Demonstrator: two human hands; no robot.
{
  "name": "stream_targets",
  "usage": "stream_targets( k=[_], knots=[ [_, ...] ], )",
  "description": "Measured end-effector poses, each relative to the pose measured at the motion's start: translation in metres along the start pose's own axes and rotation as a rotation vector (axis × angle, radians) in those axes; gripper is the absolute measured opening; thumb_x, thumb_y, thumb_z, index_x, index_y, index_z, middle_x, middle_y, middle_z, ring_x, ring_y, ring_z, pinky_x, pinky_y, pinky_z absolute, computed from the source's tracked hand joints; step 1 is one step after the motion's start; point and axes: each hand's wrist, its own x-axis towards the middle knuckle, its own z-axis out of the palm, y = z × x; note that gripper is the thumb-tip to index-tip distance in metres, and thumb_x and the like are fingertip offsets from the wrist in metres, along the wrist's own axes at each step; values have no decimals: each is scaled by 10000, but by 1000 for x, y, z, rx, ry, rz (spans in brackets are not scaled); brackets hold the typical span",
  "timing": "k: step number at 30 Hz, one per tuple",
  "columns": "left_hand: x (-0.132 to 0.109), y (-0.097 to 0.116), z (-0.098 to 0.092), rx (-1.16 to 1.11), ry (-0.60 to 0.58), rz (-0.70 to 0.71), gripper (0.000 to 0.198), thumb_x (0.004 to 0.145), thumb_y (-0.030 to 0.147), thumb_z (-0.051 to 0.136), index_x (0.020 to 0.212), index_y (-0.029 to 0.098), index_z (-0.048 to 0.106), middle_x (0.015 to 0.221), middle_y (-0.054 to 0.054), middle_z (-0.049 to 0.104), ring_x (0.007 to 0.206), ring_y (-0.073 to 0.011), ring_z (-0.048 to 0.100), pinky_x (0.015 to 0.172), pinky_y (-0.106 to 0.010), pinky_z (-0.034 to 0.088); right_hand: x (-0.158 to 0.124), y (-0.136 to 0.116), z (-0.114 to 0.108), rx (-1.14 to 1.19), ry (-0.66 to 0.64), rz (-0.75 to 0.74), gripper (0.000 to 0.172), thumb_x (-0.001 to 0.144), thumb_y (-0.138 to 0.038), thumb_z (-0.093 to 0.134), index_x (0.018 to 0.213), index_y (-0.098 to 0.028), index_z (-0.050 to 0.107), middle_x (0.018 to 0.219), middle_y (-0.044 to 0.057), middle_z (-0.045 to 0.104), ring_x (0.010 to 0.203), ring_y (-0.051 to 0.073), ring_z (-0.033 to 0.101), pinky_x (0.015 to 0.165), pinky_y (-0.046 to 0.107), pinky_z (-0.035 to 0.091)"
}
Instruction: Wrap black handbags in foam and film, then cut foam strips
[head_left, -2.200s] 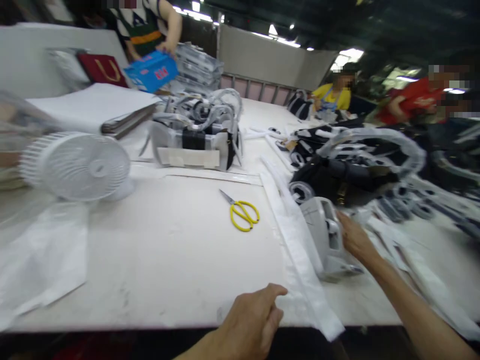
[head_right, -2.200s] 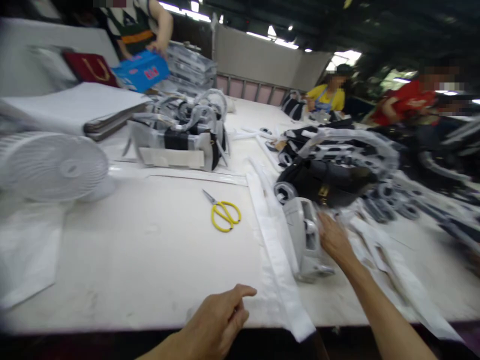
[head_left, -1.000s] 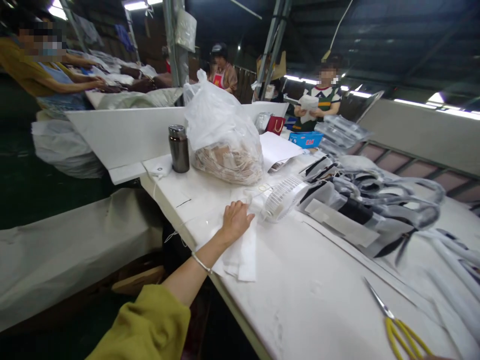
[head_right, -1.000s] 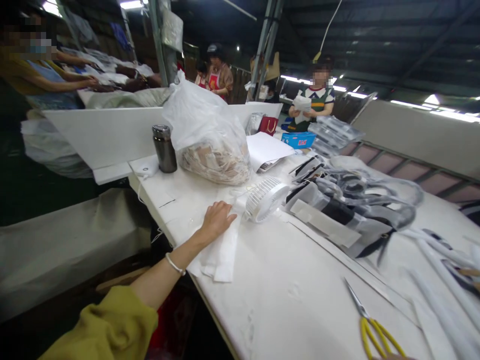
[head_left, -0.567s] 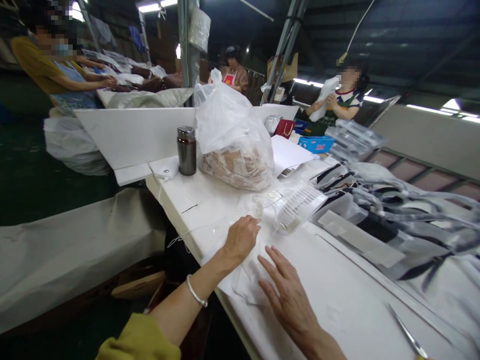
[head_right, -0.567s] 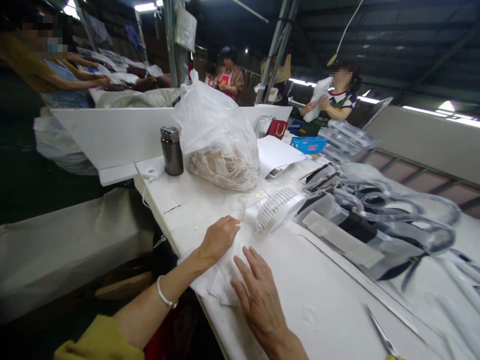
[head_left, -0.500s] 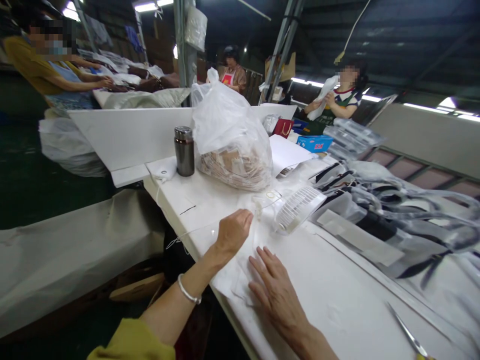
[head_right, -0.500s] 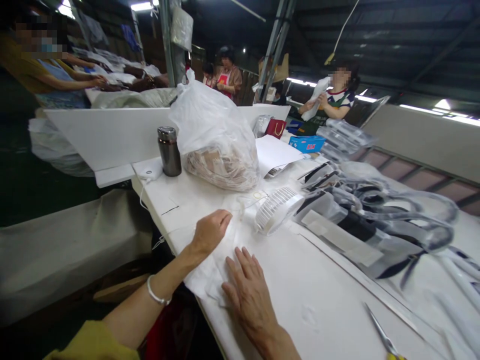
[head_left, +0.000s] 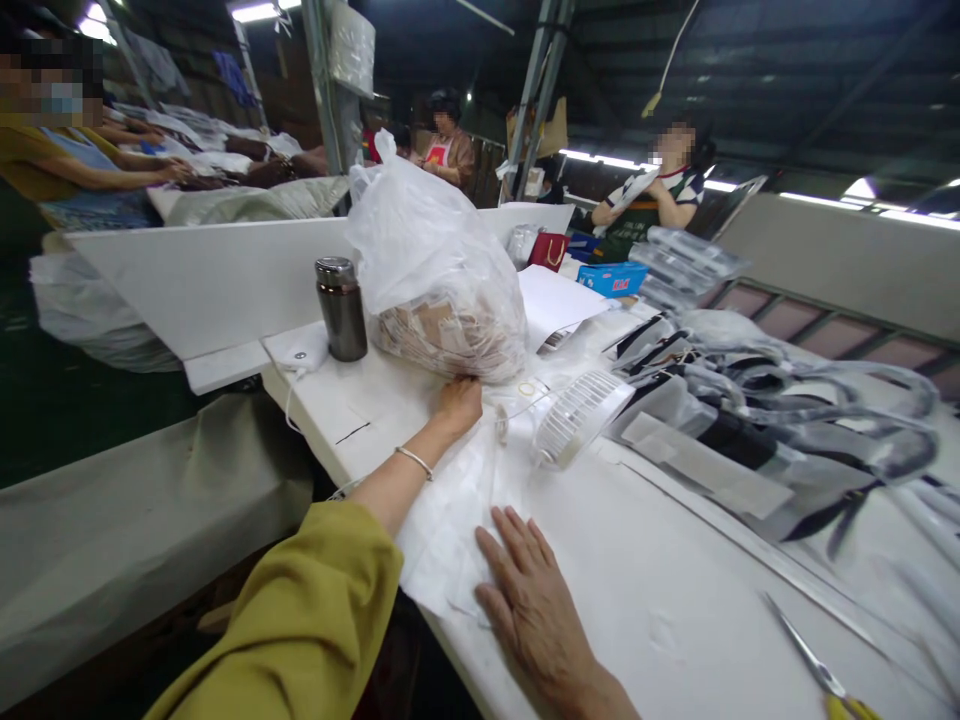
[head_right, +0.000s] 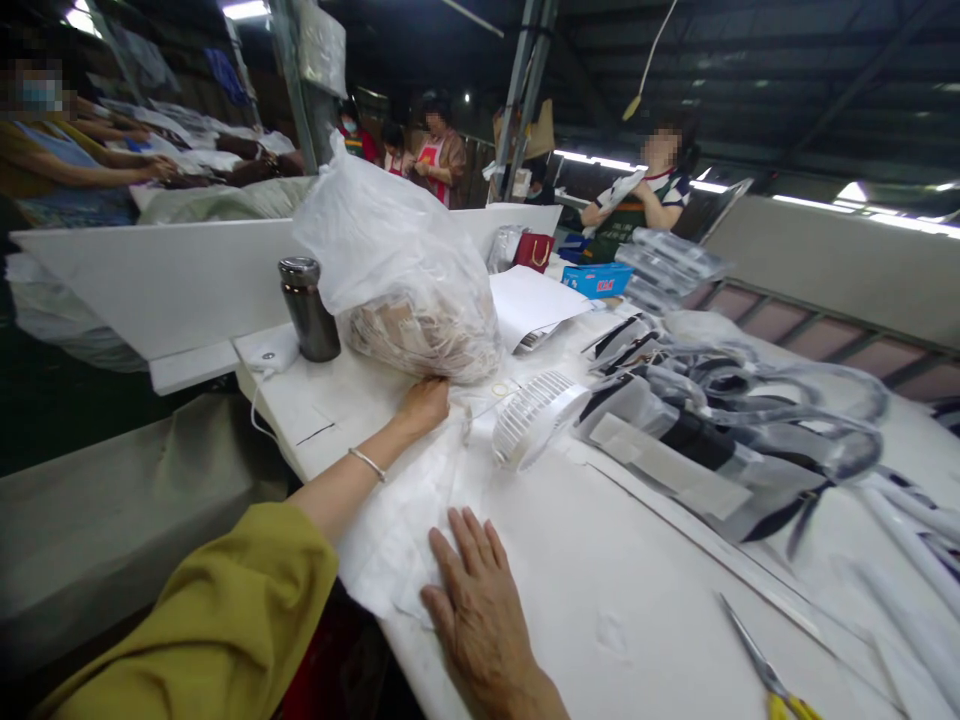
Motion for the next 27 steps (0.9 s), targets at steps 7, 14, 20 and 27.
stream_targets(
  k=[7,14,20,27],
  knots=[
    [5,-33,-5,-43,-5,-57,295,940,355,579,1166,166,608,1175,-87,632,1017,-211,630,885,-432,541,0,0,0,27,-15,17,527,959,-384,538,1465,-289,429,1555,70,367,1428,303,339,1132,556,355],
    [0,-55,-25,-155,80,-53,279,980,254,463,1200,144,595,937,-56,697,842,-174,662,793,-327,531,1,-2,-3,23,-18,25,506,965,-401,526,1453,-292,446,1549,74,378,1423,297,350,1129,552,359],
    [-17,-70,-59,-165,201,-14,340,970,322,386,1056,131,655,894,-44,713,832,-185,637,745,-248,466,3,-2,-4,6,-8,16,503,968,-396,519,1450,-269,453,1536,94,397,1418,298,359,1122,546,367],
    [-39,-100,-60,-54,216,-45,243,925,316,470,926,191,678,832,-53,705,808,-225,647,737,-289,456,1,1,-1,0,-19,6,515,971,-399,514,1463,-275,430,1556,82,366,1430,297,337,1132,546,346]
  ],
)
